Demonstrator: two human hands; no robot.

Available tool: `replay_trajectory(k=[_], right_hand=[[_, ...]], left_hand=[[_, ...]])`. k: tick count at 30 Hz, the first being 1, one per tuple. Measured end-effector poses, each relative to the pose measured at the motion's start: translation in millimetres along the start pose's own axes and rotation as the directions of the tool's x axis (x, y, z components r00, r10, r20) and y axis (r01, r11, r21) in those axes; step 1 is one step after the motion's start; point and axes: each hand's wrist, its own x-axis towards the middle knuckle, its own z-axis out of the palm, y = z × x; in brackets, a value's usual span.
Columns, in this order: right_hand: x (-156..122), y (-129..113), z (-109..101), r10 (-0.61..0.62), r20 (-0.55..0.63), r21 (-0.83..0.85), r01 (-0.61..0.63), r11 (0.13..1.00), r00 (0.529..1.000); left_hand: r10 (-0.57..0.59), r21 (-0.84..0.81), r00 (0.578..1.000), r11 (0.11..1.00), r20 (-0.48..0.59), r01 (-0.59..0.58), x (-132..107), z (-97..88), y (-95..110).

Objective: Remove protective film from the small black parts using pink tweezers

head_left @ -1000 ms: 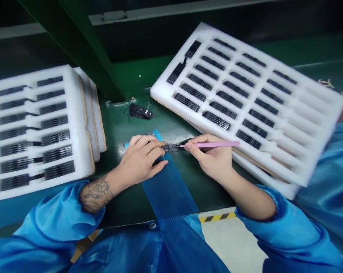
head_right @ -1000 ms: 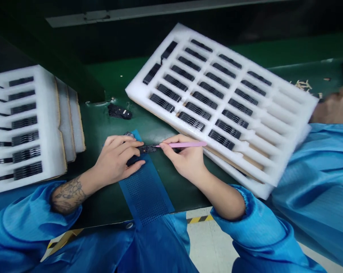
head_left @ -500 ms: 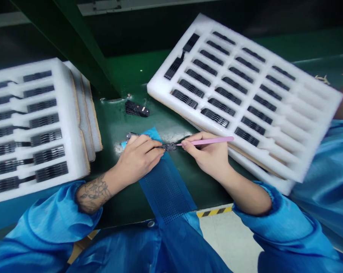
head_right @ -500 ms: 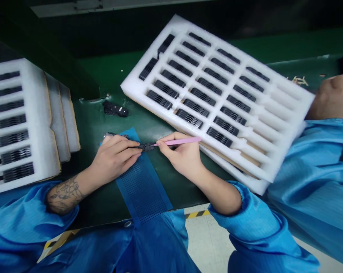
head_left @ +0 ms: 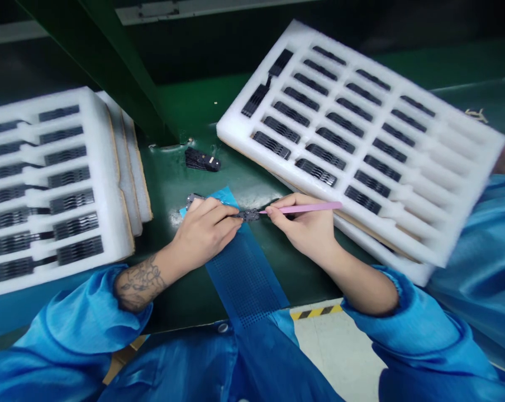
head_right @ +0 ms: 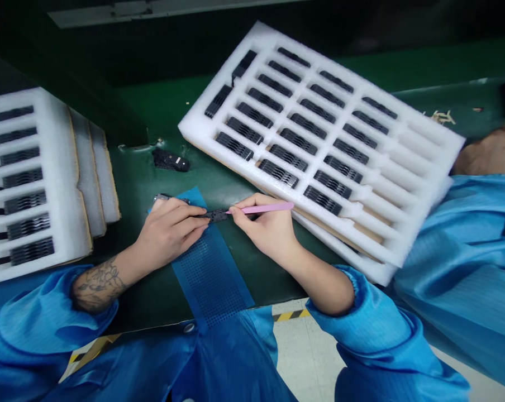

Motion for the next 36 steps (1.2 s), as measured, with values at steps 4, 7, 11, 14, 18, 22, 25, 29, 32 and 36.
replay_trajectory(k=[4,7,11,14,18,22,25,29,32,36], right_hand=[[-0.1,0.3,0.8,-0.023,-0.006,-0.019,0.023,1.0,1.0],[-1.0,-0.6,-0.9,-0.08,0.003,-0.054,0.08,0.995,0.997],[-3.8,0.3,-7.9,-0.286,-0.094,-0.056,0.282,0.958,0.953],[-4.9,2.1,-11.4,-0.375,-0.125,-0.038,0.374,0.927,0.918],[-1.1,2.3,-8.6,-0.496,0.175,-0.104,0.517,0.85,0.851],[4.0,2.9,-5.2,-0.545,0.281,-0.187,0.602,0.776,0.79],[5.5,5.3,-5.2,-0.55,0.269,-0.223,0.606,0.763,0.791],[5.6,8.3,-5.4,-0.544,0.236,-0.204,0.589,0.782,0.805],[5.7,8.9,-5.1,-0.525,0.231,-0.169,0.565,0.808,0.819],[6.6,8.0,-3.3,-0.512,0.223,-0.153,0.549,0.822,0.829]], left_hand=[[0.008,0.018,1.0,1.0,-0.018,-0.008,-0.3,0.0,0.5],[0.02,0.013,1.0,1.0,-0.014,-0.019,-0.3,0.1,0.8],[0.042,0.028,0.998,0.999,-0.041,-0.041,0.1,-0.4,0.3],[0.051,0.019,0.996,0.999,-0.073,-0.05,0.4,-2.1,-0.2],[0.05,-0.042,0.993,0.998,-0.103,-0.055,0.9,-3.2,0.8],[0.039,-0.079,0.991,0.996,-0.125,-0.049,-0.3,-6.8,3.6],[-0.023,0.015,0.99,1.0,-0.138,0.026,-6.1,-18.4,1.6],[-0.176,0.231,0.975,0.951,-0.138,0.204,-18.9,-36.5,-7.6],[-0.227,0.274,0.97,0.931,-0.083,0.241,-24.5,-40.8,-12.9],[-0.259,0.229,0.966,0.94,-0.008,0.254,-20.6,-39.0,-13.4]])
